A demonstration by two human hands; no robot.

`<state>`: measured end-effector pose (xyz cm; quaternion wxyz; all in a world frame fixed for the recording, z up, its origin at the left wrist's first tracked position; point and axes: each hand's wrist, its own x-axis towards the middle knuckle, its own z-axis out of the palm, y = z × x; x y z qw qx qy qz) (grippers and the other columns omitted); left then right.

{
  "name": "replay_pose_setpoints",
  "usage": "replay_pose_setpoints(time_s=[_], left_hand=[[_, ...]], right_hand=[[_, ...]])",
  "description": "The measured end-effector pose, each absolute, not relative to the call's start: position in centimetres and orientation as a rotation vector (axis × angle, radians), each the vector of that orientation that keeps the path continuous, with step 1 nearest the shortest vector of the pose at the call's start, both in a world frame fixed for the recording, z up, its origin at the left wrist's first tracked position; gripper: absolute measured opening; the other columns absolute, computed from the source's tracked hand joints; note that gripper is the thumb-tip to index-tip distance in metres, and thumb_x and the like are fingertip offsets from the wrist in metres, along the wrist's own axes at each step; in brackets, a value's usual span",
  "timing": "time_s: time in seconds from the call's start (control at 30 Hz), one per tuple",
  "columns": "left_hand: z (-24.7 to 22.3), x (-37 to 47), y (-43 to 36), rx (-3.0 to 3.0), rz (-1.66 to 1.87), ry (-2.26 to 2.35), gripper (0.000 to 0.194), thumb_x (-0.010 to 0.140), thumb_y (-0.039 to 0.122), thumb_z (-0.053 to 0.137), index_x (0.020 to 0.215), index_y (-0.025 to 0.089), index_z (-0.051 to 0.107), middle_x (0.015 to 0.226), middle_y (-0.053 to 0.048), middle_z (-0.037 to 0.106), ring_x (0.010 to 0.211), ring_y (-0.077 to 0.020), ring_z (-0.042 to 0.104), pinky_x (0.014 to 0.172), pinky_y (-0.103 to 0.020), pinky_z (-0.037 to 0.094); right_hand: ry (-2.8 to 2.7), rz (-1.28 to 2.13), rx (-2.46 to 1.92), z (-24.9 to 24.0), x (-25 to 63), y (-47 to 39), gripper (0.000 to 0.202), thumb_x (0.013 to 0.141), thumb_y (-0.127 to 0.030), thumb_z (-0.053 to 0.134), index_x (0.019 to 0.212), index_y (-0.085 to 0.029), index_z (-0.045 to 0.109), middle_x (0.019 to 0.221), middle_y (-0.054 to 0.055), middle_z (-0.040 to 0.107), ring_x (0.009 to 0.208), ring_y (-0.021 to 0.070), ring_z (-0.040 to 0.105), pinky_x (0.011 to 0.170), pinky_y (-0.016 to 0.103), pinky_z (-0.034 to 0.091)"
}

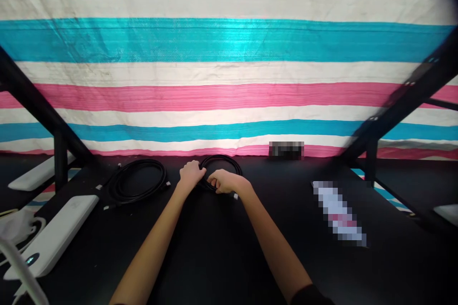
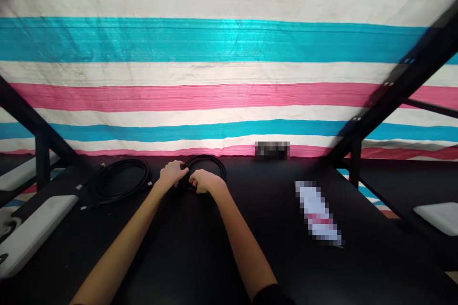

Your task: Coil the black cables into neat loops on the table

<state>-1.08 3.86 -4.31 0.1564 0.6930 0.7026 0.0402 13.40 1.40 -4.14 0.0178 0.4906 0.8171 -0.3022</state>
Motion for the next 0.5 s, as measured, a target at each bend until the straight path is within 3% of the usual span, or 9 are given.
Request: replay_pose_setpoints(time_s=[0.3,0.4,0.5], left_hand=[[-3.8,-1.5,3.8,1.929,0.075,1.944,0.025,0.08,0.027,0.042,0.083,0.018,0.065,0.085,-0.01,0.072,0.087,-0.0216,0.067,0.073,-0.028,0.047],[-3.8,-1.6,3.9,1.917,0.061,1.923,0.025,0.081,0.032,0.044,0.089,0.02,0.064,0.081,-0.007,0.072,0.085,-0.0196,0.067,0.074,-0.027,0.047],[-3.8,-1.5,3.8,1.935,0.086,1.929,0.032,0.079,0.038,0.05,0.105,0.021,0.059,0.094,-0.007,0.071,0.091,-0.021,0.066,0.081,-0.031,0.045]], right_hand=[[2.626,-0.886,1.565,-4.0,13.6,1.5,0.052,0.061,0.006,0.048,0.101,-0.019,0.07,0.083,0.004,0.068,0.072,0.0129,0.06,0.058,0.018,0.04],[2.585,-0.931,1.587,-3.9,13.9,1.5,0.047,0.062,0.002,0.053,0.102,-0.015,0.071,0.082,0.005,0.069,0.07,0.0139,0.061,0.055,0.018,0.041],[2.552,-0.997,1.59,-3.2,14.6,1.3,0.044,0.06,-0.002,0.059,0.101,-0.014,0.071,0.083,0.005,0.07,0.07,0.0142,0.062,0.055,0.018,0.043]])
